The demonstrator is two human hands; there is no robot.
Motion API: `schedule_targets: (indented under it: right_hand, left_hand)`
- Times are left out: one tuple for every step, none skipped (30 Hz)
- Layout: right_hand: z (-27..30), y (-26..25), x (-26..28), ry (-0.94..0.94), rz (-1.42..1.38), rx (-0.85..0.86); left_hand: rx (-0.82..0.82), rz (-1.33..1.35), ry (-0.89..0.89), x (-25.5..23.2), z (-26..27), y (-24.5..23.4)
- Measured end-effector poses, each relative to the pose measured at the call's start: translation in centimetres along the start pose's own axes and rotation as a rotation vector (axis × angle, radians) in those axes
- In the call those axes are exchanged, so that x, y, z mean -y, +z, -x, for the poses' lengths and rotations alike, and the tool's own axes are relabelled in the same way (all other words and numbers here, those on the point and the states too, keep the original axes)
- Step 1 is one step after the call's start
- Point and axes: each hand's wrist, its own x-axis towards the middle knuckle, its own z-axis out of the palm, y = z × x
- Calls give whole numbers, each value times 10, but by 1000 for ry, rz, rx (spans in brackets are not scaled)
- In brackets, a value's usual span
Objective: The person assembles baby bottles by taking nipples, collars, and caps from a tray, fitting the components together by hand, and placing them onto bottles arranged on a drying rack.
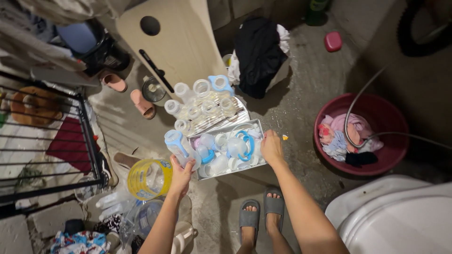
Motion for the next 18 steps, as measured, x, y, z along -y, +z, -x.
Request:
schedule_targets:
  right_hand:
    - [2,-3,-2,1,-3,-18]
    - [3,-8,-6,3,-1,-38]
    - [4,-15,-10,15,1,-50]
    - [6,-21,-13,24,-3,-57]
    - [9,-26,-15,33,-6,-64]
    - [11,-33,-17,41,-8,-75]
    - [14,-40,-21,33,-12,-96]
    - [16,-48,-24,25,-15,-120]
    - [18,-55,-26,34,-16,-134]
    - [21,-64,-28,40,-16,-168]
    - [23,-74,-32,46,-16,-202]
    - [26,-84,-36,60,-16,-223]
    - [28,-94,-41,74,-20,-235]
    - [31,-107,-47,91,-22,-254]
    - [34,-119,-52,107,-20,-281]
    - [38,-130,-59,127,-19,-306]
    - [43,-141,-67,146,-18,-332]
    - [50,-152,-75,172,-15,-360]
  left_hand:
    - [13,-8,0,-2,1,5]
    - [9,4,12,-3,2,12]
    - [5,17,25,-5,4,19]
    - [16,10,25,-8,6,26]
    - [30,-22,32,-11,8,32]
    - [44,-53,41,-16,10,40]
    - [57,-59,43,-20,14,47]
    - [72,-64,57,-24,16,54]
    - [87,-70,72,-29,19,62]
    - [107,-75,75,-33,20,72]
    - [135,-61,94,-38,23,82]
    - [168,-50,111,-41,25,92]
    - [192,-57,115,-45,28,101]
    - [201,-85,88,-50,31,113]
    - [210,-113,63,-54,34,125]
    - [242,-122,64,-58,37,139]
    - [235,-164,23,-62,38,152]
    - [232,-211,-19,-64,41,166]
